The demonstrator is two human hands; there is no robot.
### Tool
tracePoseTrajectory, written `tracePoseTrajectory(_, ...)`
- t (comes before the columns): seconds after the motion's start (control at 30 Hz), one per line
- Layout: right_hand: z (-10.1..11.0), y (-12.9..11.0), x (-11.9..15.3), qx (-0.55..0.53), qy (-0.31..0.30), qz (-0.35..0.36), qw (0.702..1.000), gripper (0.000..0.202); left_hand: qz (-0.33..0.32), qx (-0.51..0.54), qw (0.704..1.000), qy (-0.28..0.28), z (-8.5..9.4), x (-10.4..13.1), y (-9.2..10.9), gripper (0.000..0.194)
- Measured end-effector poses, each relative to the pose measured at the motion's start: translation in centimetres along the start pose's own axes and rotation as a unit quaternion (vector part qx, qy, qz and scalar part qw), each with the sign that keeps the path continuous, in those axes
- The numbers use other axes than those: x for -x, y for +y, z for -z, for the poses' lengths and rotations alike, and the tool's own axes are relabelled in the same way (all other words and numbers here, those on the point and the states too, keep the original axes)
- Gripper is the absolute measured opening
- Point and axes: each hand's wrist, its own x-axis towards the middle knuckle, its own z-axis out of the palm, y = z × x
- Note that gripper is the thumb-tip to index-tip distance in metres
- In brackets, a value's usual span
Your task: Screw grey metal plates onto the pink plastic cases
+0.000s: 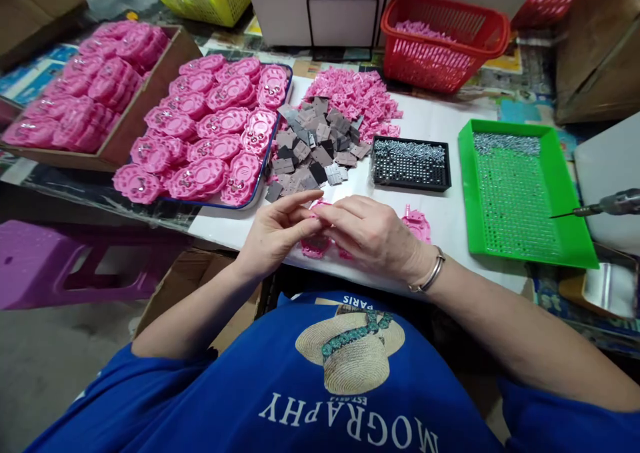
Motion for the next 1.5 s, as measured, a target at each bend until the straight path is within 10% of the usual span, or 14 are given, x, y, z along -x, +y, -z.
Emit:
tracePoseTrajectory(0.17, -0.5, -0.1, 0.0, -0.013, -0.029, -0.010, 0.999, 0.012, -0.008, -0.059, 0.998, -0.022, 0.5, 0.8, -0.9, 0.065)
tracePoseTrajectory(0.27, -0.7, 0.3, 0.3, 0.014, -0.044, -0.031, 0.998, 0.012, -0.131, -0.208, 0.969, 0.002, 1.3, 1.4, -1.4, 0.058)
tracePoseTrajectory(0.43, -1.2, 1.3, 0.6, 0.054, -0.041, -0.085, 0.994, 0.015, -0.394, -0.515, 0.760, 0.053, 2.4, 1.6, -1.8, 0.026)
tracePoseTrajectory(0.57, -1.8, 1.7, 0.5, 0.093, -0.066, -0.096, 0.989, 0.016, -0.416, -0.596, 0.686, 0.019, 2.3, 1.6, -2.2, 0.020)
tracePoseTrajectory(0.67, -1.9, 1.6, 0.3, 0.097, -0.064, -0.093, 0.989, 0.017, -0.403, -0.576, 0.711, 0.019, 2.1, 1.6, -2.1, 0.018)
tracePoseTrajectory(1.03, -1.3, -0.7, -0.8, -0.067, 0.021, -0.142, 0.987, 0.013, -0.090, -0.150, 0.983, 0.051, 0.6, 1.2, -0.4, 0.019)
tracePoseTrajectory(1.5, -0.2, 0.0, 0.1, -0.012, -0.038, 0.044, 0.998, 0.030, -0.090, -0.287, 0.950, -0.089, 1.5, 0.9, 0.8, 0.027)
